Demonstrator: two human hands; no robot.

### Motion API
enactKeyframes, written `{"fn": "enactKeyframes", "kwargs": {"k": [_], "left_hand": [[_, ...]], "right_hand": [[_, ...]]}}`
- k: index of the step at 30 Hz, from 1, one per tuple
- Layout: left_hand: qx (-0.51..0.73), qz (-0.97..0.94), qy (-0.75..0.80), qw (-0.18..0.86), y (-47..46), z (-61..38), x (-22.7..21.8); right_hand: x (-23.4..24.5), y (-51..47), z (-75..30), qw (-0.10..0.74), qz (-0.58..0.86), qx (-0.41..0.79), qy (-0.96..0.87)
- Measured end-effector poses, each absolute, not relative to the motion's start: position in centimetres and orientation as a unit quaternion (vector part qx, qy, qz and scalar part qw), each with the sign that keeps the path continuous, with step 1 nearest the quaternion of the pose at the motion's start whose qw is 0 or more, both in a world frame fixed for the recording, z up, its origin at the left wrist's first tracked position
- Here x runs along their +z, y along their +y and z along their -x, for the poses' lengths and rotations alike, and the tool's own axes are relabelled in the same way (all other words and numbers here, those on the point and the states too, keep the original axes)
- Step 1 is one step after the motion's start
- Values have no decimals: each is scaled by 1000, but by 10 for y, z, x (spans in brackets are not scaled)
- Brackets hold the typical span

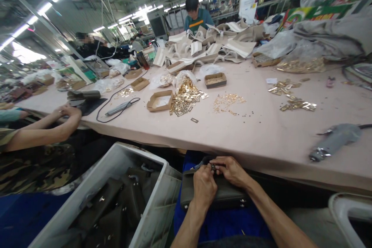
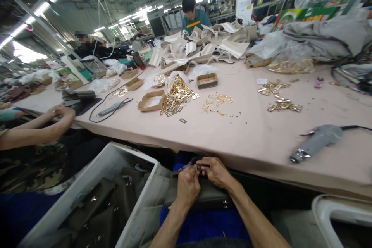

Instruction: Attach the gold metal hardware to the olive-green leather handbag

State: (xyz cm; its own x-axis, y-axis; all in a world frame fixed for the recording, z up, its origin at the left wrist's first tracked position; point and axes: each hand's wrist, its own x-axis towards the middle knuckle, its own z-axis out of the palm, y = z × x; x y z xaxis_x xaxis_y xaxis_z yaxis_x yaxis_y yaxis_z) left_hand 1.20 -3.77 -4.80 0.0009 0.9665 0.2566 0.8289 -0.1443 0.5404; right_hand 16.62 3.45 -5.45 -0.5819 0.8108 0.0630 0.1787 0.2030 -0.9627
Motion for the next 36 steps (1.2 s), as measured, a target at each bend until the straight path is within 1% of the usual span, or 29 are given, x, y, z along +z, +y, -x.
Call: {"fn": "enactKeyframes", "kwargs": {"k": [6, 9, 13, 20, 22, 26, 30, 33, 36], "left_hand": [[237, -705, 664, 78, -40, -12, -46], [236, -710, 656, 98, -40, -9, -41], [234, -715, 646, 124, -41, -7, -32], [187, -739, 629, 154, -38, 23, -19], [159, -743, 624, 183, -35, 39, -18], [89, -729, 611, 296, -31, 59, -19], [70, -729, 574, 366, -44, 61, -12], [58, -734, 554, 388, -61, 60, 0], [80, -738, 576, 342, -70, 55, 15]], "right_hand": [[-43, 28, -161, 313, 344, 491, -736], [-42, 27, -160, 316, 378, 505, -709], [-42, 28, -159, 306, 389, 527, -691], [-43, 28, -159, 280, 420, 550, -665], [-46, 30, -159, 278, 420, 552, -664], [-46, 35, -159, 265, 427, 561, -658], [-33, 26, -164, 245, 423, 604, -630], [-23, 10, -167, 212, 408, 637, -618], [-19, 1, -168, 207, 389, 655, -614]]}}
